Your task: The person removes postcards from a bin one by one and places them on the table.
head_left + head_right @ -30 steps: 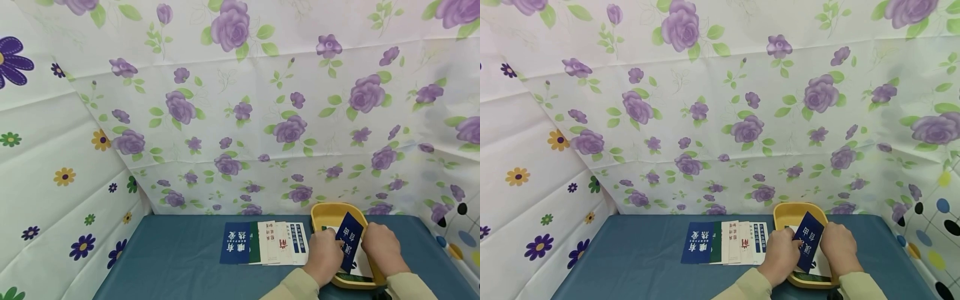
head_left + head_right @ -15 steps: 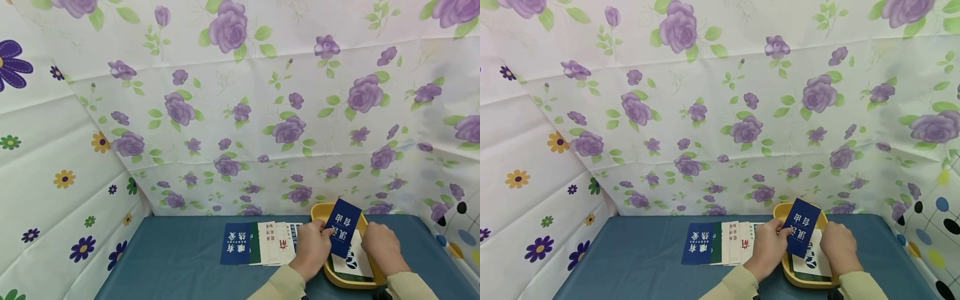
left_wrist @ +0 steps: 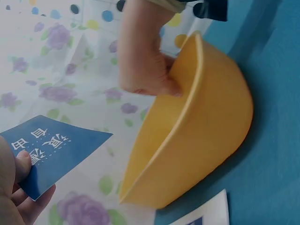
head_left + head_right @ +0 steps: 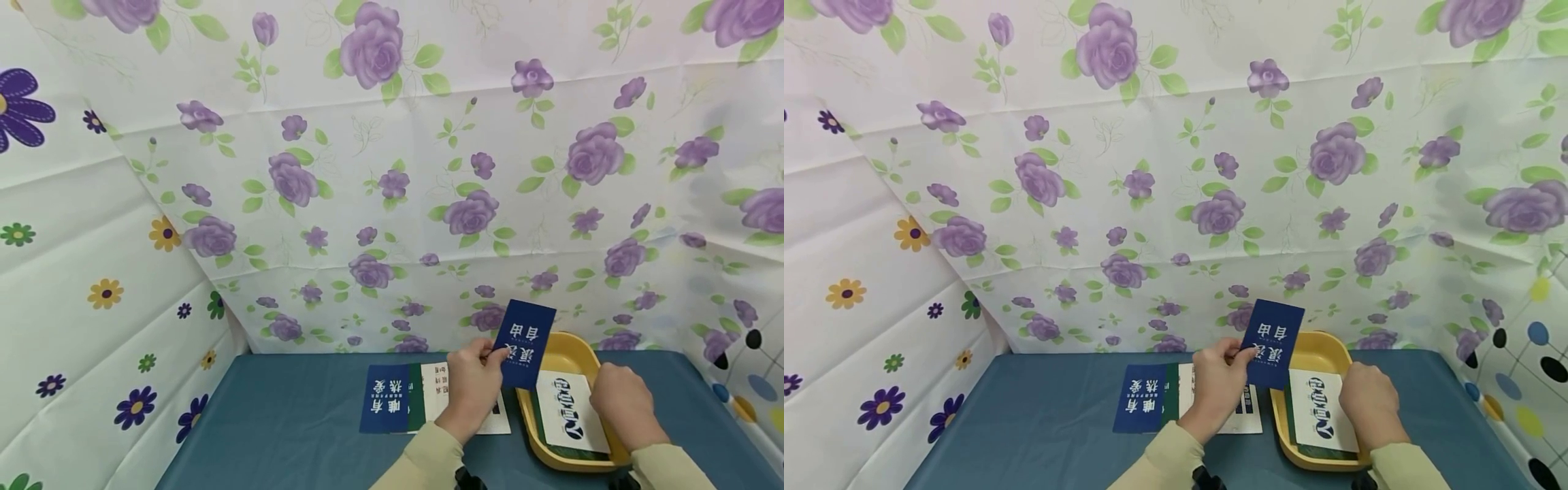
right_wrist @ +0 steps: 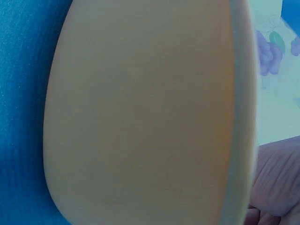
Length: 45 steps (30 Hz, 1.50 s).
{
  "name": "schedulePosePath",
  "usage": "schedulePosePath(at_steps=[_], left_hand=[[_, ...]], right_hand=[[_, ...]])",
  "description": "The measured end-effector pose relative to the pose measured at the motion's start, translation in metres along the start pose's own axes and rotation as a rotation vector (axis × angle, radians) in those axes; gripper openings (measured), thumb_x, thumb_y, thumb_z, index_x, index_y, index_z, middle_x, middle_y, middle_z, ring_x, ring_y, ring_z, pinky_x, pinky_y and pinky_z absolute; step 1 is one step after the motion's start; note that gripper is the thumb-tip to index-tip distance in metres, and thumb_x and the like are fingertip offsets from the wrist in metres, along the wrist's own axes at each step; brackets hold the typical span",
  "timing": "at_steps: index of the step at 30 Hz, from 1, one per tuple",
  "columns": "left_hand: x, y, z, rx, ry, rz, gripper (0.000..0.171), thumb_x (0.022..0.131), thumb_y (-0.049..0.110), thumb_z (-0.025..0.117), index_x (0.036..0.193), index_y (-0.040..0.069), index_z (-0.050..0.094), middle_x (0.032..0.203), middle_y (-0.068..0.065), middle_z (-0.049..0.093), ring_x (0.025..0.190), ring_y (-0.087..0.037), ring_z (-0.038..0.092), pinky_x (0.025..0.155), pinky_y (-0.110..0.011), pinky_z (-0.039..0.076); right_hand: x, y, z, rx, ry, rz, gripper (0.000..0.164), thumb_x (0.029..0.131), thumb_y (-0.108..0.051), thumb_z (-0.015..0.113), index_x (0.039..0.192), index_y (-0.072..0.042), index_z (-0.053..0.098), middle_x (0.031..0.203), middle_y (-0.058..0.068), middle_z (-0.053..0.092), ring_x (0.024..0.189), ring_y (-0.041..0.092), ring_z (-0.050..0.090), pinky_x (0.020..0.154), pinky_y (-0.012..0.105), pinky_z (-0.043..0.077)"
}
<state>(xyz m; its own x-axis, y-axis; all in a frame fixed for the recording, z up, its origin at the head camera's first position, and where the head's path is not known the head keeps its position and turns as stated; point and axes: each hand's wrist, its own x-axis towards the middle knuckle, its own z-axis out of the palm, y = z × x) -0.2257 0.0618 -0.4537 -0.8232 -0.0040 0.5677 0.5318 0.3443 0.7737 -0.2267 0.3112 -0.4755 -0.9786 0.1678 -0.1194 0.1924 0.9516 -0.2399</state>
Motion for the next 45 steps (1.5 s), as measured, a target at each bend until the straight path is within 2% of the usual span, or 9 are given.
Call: schedulePosePath(at_steps=[9, 16, 24, 29, 35, 39, 45], left_hand=[[0.011, -0.018, -0.041, 0.054, 0.121, 0.035, 0.008, 0.086, 0.024, 0.068, 0.086, 0.016, 0.065, 0.071, 0.012, 0.055, 0.055, 0.000, 0.049, 0.046, -0.018, 0.041], [0.010, -0.037, -0.068, 0.114, 0.199, 0.010, 0.010, 0.084, 0.023, 0.070, 0.084, 0.015, 0.064, 0.071, 0.011, 0.055, 0.057, -0.002, 0.051, 0.048, -0.020, 0.043], [0.007, -0.053, -0.097, 0.189, 0.244, -0.026, 0.013, 0.083, 0.025, 0.071, 0.088, 0.015, 0.067, 0.069, 0.011, 0.056, 0.054, -0.001, 0.051, 0.044, -0.022, 0.042], [0.003, -0.063, -0.122, 0.226, 0.286, -0.076, 0.016, 0.081, 0.025, 0.072, 0.089, 0.012, 0.068, 0.071, 0.008, 0.059, 0.057, -0.001, 0.054, 0.048, -0.023, 0.045], [-0.004, -0.077, -0.146, 0.267, 0.302, -0.154, 0.014, 0.080, 0.022, 0.073, 0.087, 0.011, 0.068, 0.072, 0.006, 0.059, 0.058, -0.002, 0.055, 0.051, -0.024, 0.046], [-0.011, -0.087, -0.157, 0.344, 0.283, -0.241, 0.015, 0.080, 0.022, 0.074, 0.089, 0.011, 0.069, 0.073, 0.006, 0.060, 0.060, -0.003, 0.056, 0.052, -0.025, 0.047], [-0.025, -0.109, -0.169, 0.444, 0.213, -0.360, 0.017, 0.080, 0.018, 0.073, 0.093, 0.007, 0.069, 0.074, 0.003, 0.060, 0.063, -0.005, 0.056, 0.054, -0.026, 0.047]], right_hand=[[0.000, -0.002, 0.002, -0.012, 0.001, 0.006, 0.013, 0.079, -0.004, 0.063, 0.080, 0.007, 0.056, 0.062, 0.008, 0.048, 0.055, 0.022, 0.047, 0.050, 0.035, 0.046], [-0.001, -0.002, 0.000, -0.006, -0.001, 0.011, 0.012, 0.079, -0.003, 0.062, 0.079, 0.007, 0.055, 0.062, 0.008, 0.048, 0.055, 0.022, 0.047, 0.050, 0.034, 0.045], [-0.001, 0.000, 0.001, -0.008, 0.002, 0.019, 0.013, 0.079, -0.003, 0.061, 0.081, 0.008, 0.055, 0.063, 0.009, 0.048, 0.056, 0.022, 0.047, 0.050, 0.035, 0.045], [-0.001, -0.001, 0.002, -0.009, 0.004, 0.016, 0.014, 0.079, -0.004, 0.062, 0.081, 0.008, 0.055, 0.063, 0.008, 0.049, 0.056, 0.022, 0.048, 0.050, 0.034, 0.045], [0.001, -0.001, 0.000, -0.003, 0.004, 0.020, 0.012, 0.079, -0.002, 0.060, 0.082, 0.008, 0.054, 0.064, 0.009, 0.049, 0.056, 0.022, 0.048, 0.050, 0.035, 0.045], [0.000, -0.001, 0.000, -0.005, 0.002, 0.014, 0.011, 0.080, -0.002, 0.059, 0.081, 0.008, 0.054, 0.064, 0.009, 0.049, 0.056, 0.022, 0.048, 0.049, 0.034, 0.045], [-0.001, -0.001, 0.000, -0.003, 0.013, 0.016, 0.010, 0.079, -0.001, 0.058, 0.080, 0.008, 0.054, 0.063, 0.009, 0.048, 0.056, 0.022, 0.047, 0.049, 0.034, 0.044]])
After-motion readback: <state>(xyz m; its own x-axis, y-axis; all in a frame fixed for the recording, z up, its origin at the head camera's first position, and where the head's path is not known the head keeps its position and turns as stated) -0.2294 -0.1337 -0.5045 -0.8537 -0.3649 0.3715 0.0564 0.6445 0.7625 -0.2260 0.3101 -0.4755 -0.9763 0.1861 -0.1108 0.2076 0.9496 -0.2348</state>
